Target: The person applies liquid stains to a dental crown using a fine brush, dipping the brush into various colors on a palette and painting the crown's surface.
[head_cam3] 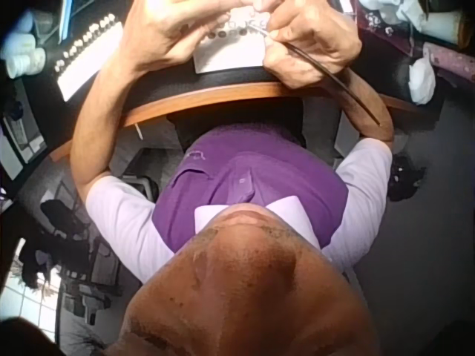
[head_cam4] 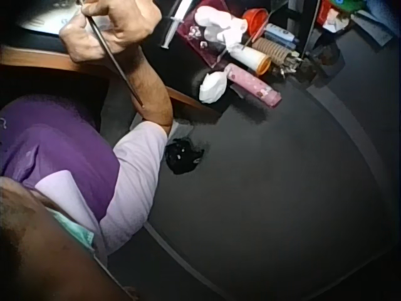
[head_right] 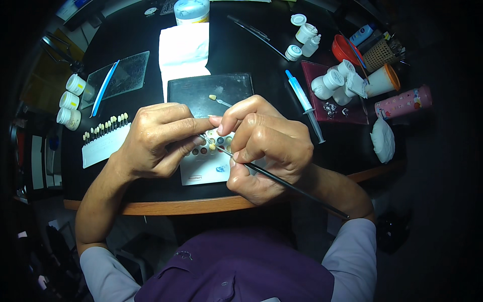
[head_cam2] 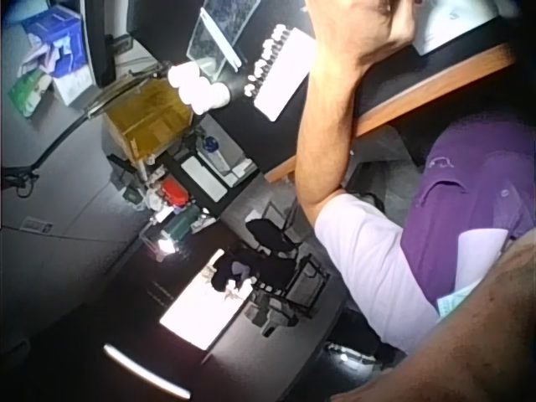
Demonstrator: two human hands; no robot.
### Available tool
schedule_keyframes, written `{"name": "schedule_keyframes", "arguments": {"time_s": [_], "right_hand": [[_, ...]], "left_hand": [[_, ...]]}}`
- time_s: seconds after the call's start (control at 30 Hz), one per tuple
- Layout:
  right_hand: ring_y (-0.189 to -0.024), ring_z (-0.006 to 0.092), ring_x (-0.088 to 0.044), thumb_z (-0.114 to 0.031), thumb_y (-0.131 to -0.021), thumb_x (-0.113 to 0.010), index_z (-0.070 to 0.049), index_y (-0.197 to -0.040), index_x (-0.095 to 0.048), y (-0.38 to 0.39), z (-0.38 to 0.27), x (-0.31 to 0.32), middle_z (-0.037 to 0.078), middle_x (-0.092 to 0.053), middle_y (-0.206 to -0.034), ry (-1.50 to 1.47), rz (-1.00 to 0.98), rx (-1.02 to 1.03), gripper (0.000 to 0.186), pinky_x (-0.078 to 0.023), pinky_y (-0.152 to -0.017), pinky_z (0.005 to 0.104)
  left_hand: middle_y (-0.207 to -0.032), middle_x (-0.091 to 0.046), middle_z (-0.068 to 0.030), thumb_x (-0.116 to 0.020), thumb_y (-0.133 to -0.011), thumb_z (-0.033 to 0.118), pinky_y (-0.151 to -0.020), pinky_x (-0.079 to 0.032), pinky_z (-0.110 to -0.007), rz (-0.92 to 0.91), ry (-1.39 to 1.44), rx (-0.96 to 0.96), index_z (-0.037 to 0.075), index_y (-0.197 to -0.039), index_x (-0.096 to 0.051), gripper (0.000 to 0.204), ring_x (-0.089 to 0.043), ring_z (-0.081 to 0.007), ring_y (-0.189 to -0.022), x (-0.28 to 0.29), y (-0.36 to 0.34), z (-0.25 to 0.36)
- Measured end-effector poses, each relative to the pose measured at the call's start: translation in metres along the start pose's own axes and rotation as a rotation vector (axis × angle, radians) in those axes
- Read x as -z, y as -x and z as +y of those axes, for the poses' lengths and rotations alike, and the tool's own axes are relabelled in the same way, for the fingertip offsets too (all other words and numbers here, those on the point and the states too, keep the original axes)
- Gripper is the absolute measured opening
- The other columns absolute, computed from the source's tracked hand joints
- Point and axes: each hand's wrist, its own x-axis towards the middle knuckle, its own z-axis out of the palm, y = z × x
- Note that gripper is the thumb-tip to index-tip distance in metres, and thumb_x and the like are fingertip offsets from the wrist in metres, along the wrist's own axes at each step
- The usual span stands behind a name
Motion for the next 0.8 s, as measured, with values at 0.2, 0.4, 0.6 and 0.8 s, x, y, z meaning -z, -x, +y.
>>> {"name": "schedule_keyframes", "arguments": {"time_s": [0.2,0.4,0.6,0.8], "right_hand": [[-0.096,0.0286,-0.070,0.010,-0.067,-0.069,-0.003,-0.077,-0.060,0.0015,0.0014,-0.0017,0.009,-0.064,-0.076,-0.013,0.022,0.000,0.020,-0.067,-0.097,0.0489],[-0.092,0.0285,-0.071,0.008,-0.066,-0.069,-0.004,-0.076,-0.059,0.0030,0.0017,0.0016,0.008,-0.063,-0.074,0.007,0.010,-0.015,0.019,-0.064,-0.088,0.0431],[-0.089,0.0283,-0.071,0.007,-0.065,-0.068,-0.005,-0.074,-0.058,0.0013,0.0032,-0.0014,0.006,-0.062,-0.072,0.025,0.000,-0.026,0.019,-0.061,-0.083,0.0400],[-0.088,0.0277,-0.072,0.008,-0.064,-0.069,-0.005,-0.073,-0.058,0.0021,0.0049,-0.0033,0.006,-0.062,-0.071,0.042,-0.006,-0.034,0.019,-0.060,-0.080,0.0382]], "left_hand": [[-0.071,-0.060,-0.0068,-0.081,-0.080,0.000,-0.057,-0.045,-0.036,-0.003,0.000,0.000,0.004,-0.121,-0.082,0.041,-0.059,-0.0223,-0.061,-0.0003,0.0004,-0.0004],[-0.068,-0.061,-0.0059,-0.080,-0.083,0.002,-0.052,-0.043,-0.036,-0.010,-0.025,0.022,0.006,-0.121,-0.082,0.038,-0.058,-0.0210,-0.056,0.0014,-0.0016,0.0050],[-0.064,-0.061,-0.0049,-0.080,-0.086,0.008,-0.048,-0.041,-0.035,-0.025,-0.061,0.034,0.008,-0.119,-0.083,0.033,-0.057,-0.0202,-0.050,0.0023,-0.0014,0.0079],[-0.063,-0.061,-0.0039,-0.080,-0.087,0.010,-0.047,-0.041,-0.035,-0.032,-0.074,0.029,0.008,-0.116,-0.083,0.029,-0.056,-0.0199,-0.048,0.0020,-0.0001,0.0065]]}}
